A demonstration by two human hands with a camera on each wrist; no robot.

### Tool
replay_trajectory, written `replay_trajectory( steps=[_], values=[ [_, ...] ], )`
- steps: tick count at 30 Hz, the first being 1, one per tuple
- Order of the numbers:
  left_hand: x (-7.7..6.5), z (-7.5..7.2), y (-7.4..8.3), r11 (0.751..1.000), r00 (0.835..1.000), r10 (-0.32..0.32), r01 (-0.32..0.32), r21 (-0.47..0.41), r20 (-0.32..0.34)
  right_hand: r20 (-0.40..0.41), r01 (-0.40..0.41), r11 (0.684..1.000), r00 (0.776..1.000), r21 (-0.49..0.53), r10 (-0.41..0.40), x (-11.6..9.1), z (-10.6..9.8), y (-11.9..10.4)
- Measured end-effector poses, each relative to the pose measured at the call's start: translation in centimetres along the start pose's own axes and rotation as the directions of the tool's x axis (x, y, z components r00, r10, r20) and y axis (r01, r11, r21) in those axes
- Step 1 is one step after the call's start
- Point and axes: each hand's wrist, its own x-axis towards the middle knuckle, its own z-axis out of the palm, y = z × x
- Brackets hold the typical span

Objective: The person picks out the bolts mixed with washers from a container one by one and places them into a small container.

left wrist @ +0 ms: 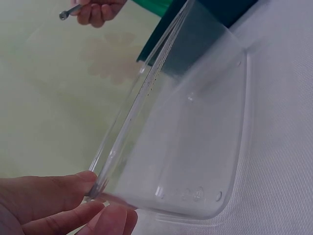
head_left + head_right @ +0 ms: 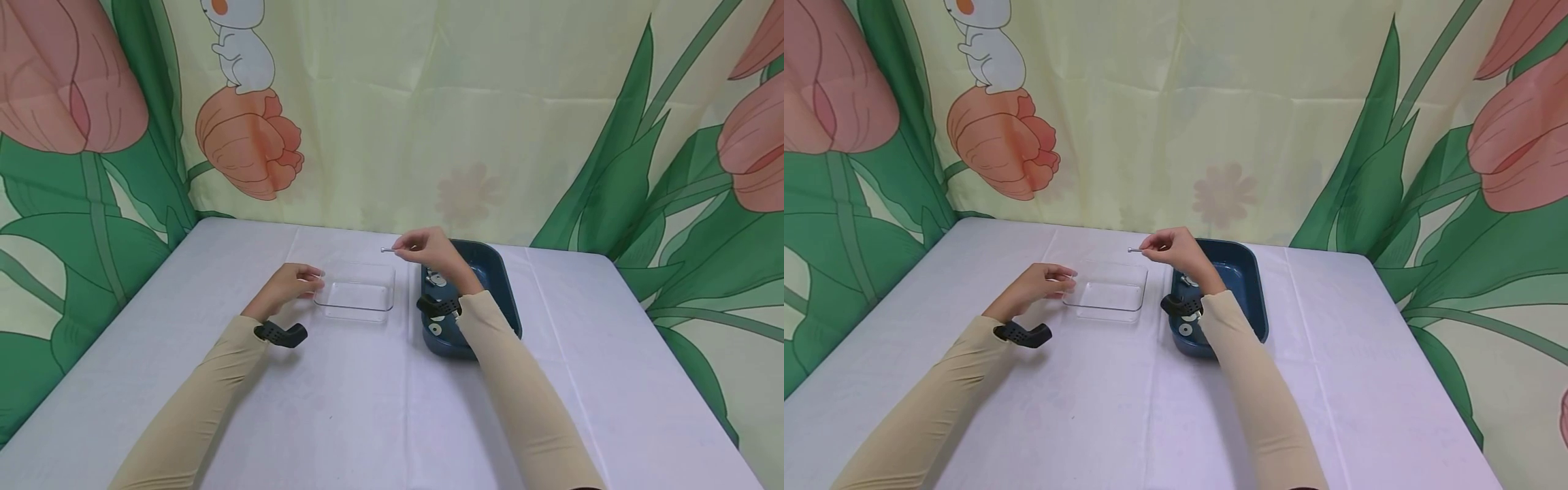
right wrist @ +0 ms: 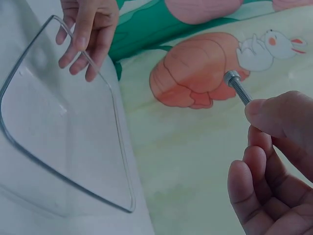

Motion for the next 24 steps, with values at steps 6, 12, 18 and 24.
replay_trajectory(
  steps=[6,12,18,24],
  values=[
    [0.0,0.1,0.0,1.0,1.0,-0.007,0.007,0.0,-0.001,0.01,0.012,1.0,1.0,0.02,-0.012,0.5,0.9,-0.5],
    [0.0,0.3,0.1,1.0,1.0,-0.017,0.017,-0.007,-0.001,0.026,0.011,1.0,1.0,0.017,-0.011,1.0,1.6,-0.3],
    [0.1,0.5,0.1,1.0,1.0,-0.019,0.019,-0.014,-0.002,0.043,0.021,1.0,0.999,0.013,-0.022,1.1,1.9,-0.1],
    [0.2,0.7,0.2,1.0,1.0,-0.02,0.02,-0.024,-0.005,0.06,0.04,0.999,0.997,-0.015,-0.04,1.2,2.4,0.0]
  ],
)
